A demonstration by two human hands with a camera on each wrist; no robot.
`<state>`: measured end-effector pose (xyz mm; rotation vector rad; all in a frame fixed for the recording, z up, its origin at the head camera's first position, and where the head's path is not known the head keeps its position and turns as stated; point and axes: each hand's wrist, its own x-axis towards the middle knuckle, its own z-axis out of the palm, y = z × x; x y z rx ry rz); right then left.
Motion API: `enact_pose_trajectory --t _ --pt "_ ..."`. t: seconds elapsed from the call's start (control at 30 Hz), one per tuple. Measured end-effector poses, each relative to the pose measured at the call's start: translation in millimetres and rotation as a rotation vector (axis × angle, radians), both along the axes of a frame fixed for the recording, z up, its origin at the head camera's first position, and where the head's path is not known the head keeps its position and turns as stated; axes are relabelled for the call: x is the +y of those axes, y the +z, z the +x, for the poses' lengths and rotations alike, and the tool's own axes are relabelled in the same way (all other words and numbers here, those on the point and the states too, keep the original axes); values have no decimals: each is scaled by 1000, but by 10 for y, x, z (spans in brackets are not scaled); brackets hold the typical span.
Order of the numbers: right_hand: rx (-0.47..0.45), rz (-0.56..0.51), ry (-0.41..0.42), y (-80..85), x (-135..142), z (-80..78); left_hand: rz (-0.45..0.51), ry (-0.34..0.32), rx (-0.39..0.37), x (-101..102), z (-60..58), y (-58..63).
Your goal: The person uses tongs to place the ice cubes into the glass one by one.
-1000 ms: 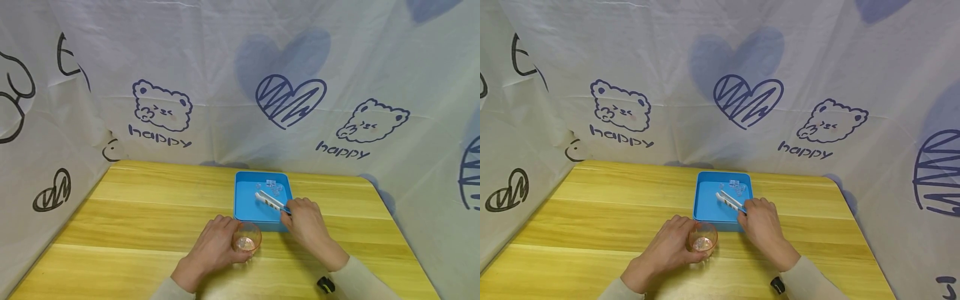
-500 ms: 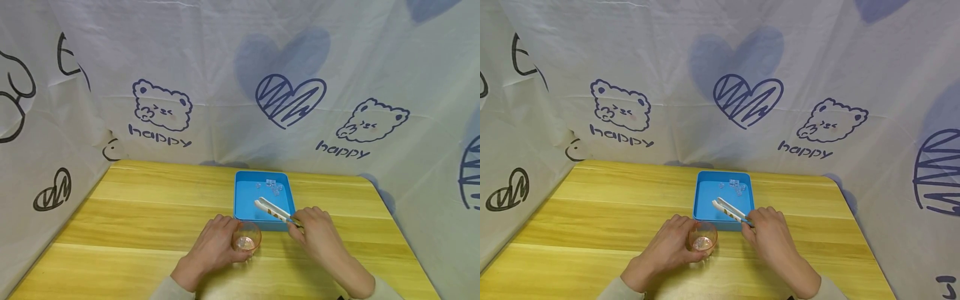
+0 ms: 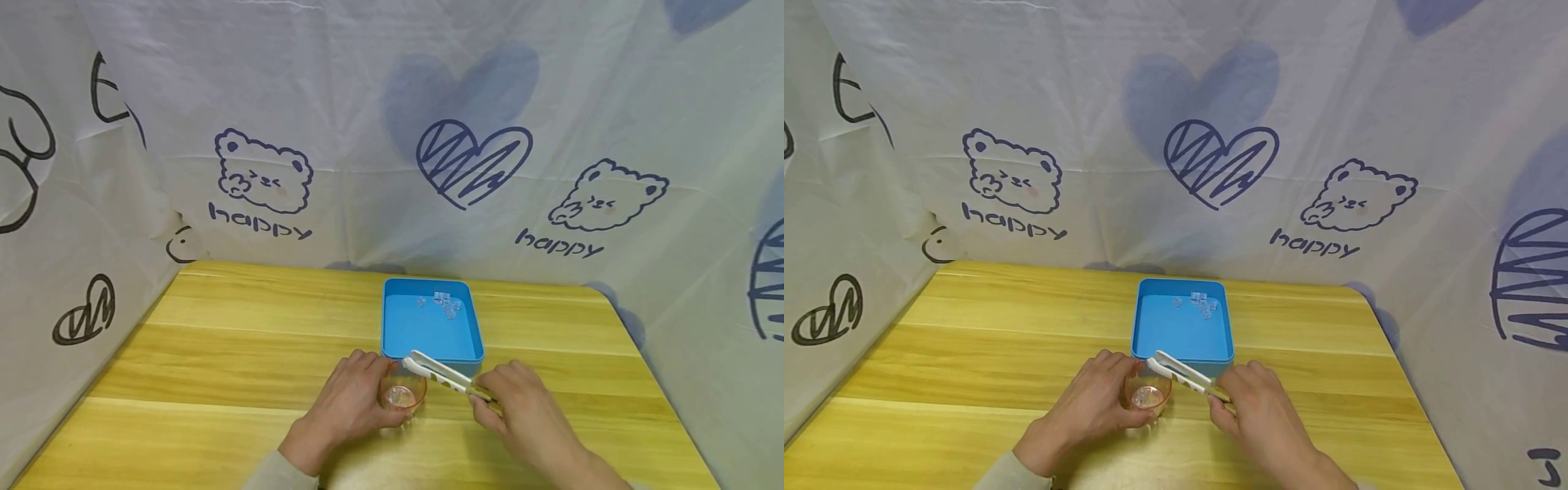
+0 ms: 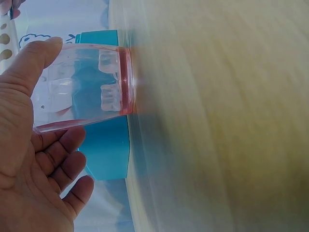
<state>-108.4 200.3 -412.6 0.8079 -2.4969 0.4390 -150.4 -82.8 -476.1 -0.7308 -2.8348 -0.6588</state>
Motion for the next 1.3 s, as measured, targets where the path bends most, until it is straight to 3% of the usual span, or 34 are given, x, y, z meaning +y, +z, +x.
enact_pose_trajectory --t 0.2,1.0,1.3 --pt "44 -20 79 -153 14 9 3 1 12 3 -1 -3" --pt "43 18 34 -276 37 33 14 0 8 5 0 -13" --pt "0 42 -8 -264 26 54 13 1 9 8 0 -10"
